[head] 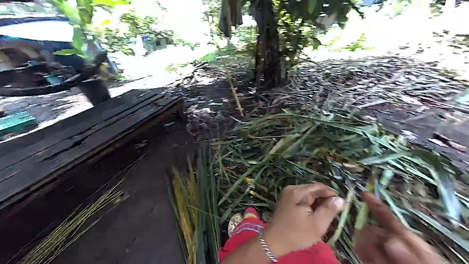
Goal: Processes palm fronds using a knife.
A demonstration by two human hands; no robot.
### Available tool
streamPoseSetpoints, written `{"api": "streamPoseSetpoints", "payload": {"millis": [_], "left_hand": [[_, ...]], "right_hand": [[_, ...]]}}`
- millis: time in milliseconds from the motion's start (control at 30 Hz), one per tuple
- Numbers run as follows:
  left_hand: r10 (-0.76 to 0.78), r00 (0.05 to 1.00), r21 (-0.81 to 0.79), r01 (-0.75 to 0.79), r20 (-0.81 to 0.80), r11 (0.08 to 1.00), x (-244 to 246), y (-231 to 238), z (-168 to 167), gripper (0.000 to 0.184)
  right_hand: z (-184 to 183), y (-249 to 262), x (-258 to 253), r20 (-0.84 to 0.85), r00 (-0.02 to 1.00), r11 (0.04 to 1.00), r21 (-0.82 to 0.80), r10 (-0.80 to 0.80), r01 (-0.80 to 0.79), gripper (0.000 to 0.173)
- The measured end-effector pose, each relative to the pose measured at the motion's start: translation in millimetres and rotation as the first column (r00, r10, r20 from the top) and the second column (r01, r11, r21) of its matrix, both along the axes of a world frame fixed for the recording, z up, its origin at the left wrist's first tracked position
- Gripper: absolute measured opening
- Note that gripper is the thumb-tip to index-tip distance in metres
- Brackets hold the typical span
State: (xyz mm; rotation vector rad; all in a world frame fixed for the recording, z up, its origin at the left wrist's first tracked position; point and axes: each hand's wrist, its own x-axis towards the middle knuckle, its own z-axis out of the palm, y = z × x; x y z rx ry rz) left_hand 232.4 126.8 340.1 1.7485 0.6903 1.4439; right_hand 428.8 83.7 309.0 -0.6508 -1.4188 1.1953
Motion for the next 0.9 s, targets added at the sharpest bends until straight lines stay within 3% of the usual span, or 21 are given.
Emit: {"api": "streamPoseSetpoints", "payload": {"millis": [100, 200, 333, 467, 633, 667, 767, 833, 900], "left_hand": [[-0.067, 0.997, -0.074, 0.069, 0.037, 0.995, -2.3, -6.2, -2.8, 0.016], [-0.069, 0.997, -0.104, 0.072, 0.032, 0.992, -9.3, -5.4, -3.6, 0.016], [-0.085, 0.996, -0.149, 0.088, 0.031, 0.985, -17.2, -5.1, -2.4, 0.016], [-0.069, 0.992, -0.190, 0.089, 0.109, 0.978, -25.2, -1.5, -2.3, 0.017], [-0.102, 0.990, -0.226, 0.121, 0.095, 0.967, -19.2, -1.4, -2.2, 0.017], [-0.109, 0.992, -0.209, 0.120, 0.066, 0.970, -18.5, -2.3, -2.5, 0.015], [-0.069, 0.992, -0.073, 0.061, -0.109, 0.995, -19.6, -2.7, -3.4, 0.016], [0.049, 0.960, 0.105, -0.021, -0.276, 0.994, -31.0, 1.2, -8.2, 0.025], [0.281, 0.858, 0.332, -0.139, -0.430, 0.933, -56.0, 8.5, -23.6, 0.033]], "right_hand": [[-2.3, 3.3, -47.2, -0.007, 0.999, 0.997, 0.065, -0.032, 0.032, 0.052], [-1.4, 7.6, -54.3, -0.088, 0.994, 0.994, 0.088, -0.057, 0.065, 0.043], [-0.7, 11.1, -28.8, -0.251, 0.955, 0.983, 0.050, -0.161, 0.179, 0.042], [4.6, 18.8, 13.6, -0.465, 0.802, 0.910, -0.024, -0.376, 0.413, 0.038], [-0.6, 7.6, -31.8, -0.252, 0.950, 0.980, 0.025, -0.185, 0.197, 0.072], [-2.2, 8.6, -45.2, -0.242, 0.952, 0.977, 0.045, -0.190, 0.207, 0.067], [-3.3, 16.2, -72.0, -0.288, 0.896, 0.910, 0.142, -0.338, 0.389, 0.016], [1.8, 22.3, -64.7, -0.259, 0.853, 0.831, 0.224, -0.452, 0.509, 0.009], [14.0, 26.1, -36.5, -0.291, 0.797, 0.761, 0.252, -0.530, 0.598, 0.009]]}}
